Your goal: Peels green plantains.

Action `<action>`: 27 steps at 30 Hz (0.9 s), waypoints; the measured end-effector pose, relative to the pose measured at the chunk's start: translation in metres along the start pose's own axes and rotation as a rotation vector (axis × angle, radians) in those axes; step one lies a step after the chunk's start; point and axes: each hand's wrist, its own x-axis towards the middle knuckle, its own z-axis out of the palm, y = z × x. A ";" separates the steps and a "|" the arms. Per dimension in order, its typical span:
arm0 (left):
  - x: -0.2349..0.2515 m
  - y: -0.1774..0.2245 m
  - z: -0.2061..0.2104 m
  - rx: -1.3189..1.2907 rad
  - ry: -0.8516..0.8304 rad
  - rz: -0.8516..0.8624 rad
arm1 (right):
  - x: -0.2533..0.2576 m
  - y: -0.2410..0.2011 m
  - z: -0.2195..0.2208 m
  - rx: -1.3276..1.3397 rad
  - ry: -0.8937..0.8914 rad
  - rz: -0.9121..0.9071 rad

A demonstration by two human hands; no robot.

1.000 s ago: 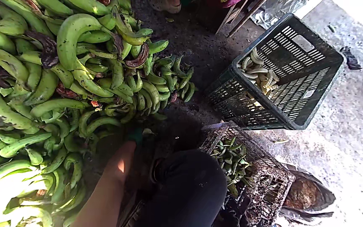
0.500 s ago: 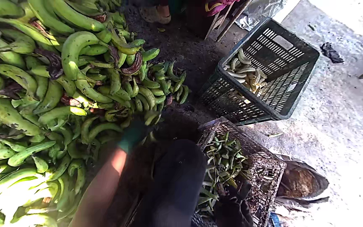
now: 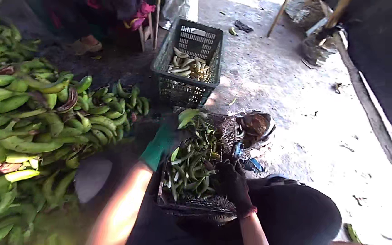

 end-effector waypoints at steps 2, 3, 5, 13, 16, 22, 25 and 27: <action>-0.017 -0.019 0.024 -0.421 -0.018 -0.164 | 0.000 0.006 -0.003 -0.042 -0.070 -0.089; -0.025 -0.025 0.034 -0.515 -0.017 -0.243 | 0.001 0.007 -0.004 -0.162 -0.110 -0.152; -0.037 -0.026 0.049 -0.458 0.047 -0.376 | -0.002 -0.008 0.002 -0.607 -0.169 -0.236; -0.059 -0.010 0.049 -0.359 -0.047 -0.437 | -0.008 -0.035 0.030 -1.191 -0.375 -0.110; -0.071 0.008 0.035 -0.554 -0.039 -0.240 | 0.023 0.026 0.014 -1.051 -0.417 0.105; -0.040 0.018 0.000 -0.909 0.165 0.524 | 0.009 0.009 0.021 -0.282 -0.320 -0.001; -0.013 -0.007 -0.006 -1.260 -0.286 0.254 | 0.003 0.003 0.024 -0.062 -0.257 -0.109; -0.004 -0.009 0.011 -1.220 -0.208 0.031 | -0.007 -0.002 0.029 -0.110 -0.270 -0.253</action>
